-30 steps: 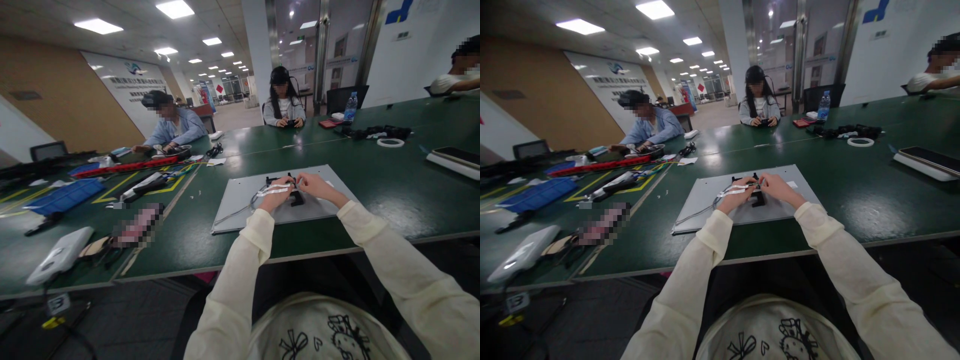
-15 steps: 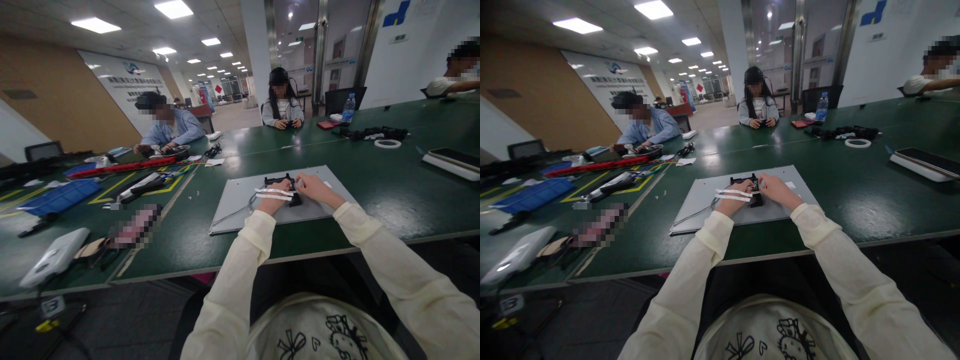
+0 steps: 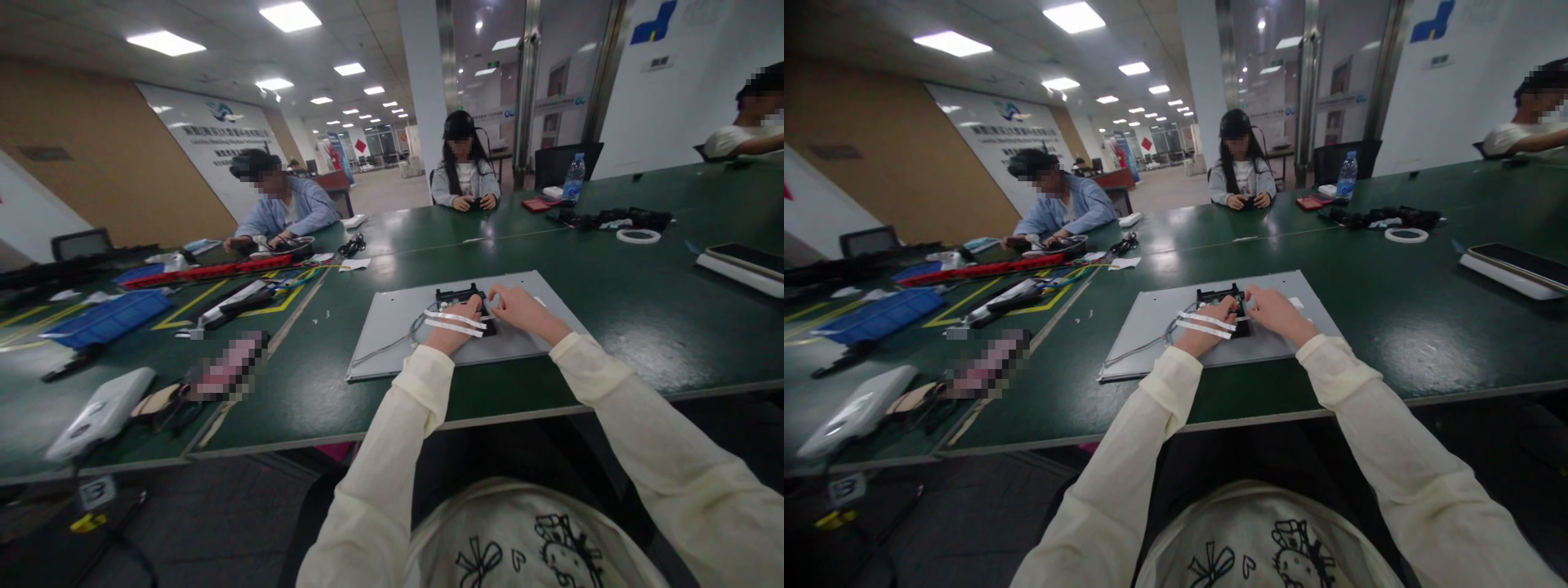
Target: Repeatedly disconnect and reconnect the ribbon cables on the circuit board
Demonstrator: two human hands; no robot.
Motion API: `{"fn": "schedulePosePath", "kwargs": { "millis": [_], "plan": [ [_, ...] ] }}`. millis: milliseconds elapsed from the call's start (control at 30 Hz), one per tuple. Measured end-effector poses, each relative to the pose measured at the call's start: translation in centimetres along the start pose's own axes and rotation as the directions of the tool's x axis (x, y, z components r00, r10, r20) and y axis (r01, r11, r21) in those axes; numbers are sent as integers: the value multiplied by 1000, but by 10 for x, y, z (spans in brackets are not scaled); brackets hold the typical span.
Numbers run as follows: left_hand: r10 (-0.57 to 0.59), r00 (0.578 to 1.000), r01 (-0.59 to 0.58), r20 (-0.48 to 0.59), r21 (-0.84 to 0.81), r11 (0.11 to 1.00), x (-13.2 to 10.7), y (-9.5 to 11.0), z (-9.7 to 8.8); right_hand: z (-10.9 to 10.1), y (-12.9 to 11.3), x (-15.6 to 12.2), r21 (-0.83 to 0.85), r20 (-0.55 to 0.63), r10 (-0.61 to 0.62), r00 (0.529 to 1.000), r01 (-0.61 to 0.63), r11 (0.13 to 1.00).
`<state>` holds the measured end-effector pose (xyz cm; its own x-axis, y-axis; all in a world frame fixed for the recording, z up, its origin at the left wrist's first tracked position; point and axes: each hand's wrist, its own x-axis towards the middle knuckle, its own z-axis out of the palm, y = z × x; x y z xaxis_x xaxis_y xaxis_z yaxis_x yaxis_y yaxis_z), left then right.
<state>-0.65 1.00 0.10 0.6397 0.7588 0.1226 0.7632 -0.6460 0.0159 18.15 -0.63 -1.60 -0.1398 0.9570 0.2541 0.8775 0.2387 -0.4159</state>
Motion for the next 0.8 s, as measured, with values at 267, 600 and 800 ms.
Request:
{"fn": "schedulePosePath", "kwargs": {
  "millis": [267,600,800],
  "plan": [
    [12,1000,-12,12,32,999,-1,0,-5,1,-1,1,-41,26,-9,1000,10,999],
    [52,998,-54,31,70,996,1,2,1,7,-12,-1,-284,96,46,994,-17,959],
    [70,996,-74,62,60,995,-2,4,-5,4,-16,-4,-367,108,34,994,8,930]
  ]
}}
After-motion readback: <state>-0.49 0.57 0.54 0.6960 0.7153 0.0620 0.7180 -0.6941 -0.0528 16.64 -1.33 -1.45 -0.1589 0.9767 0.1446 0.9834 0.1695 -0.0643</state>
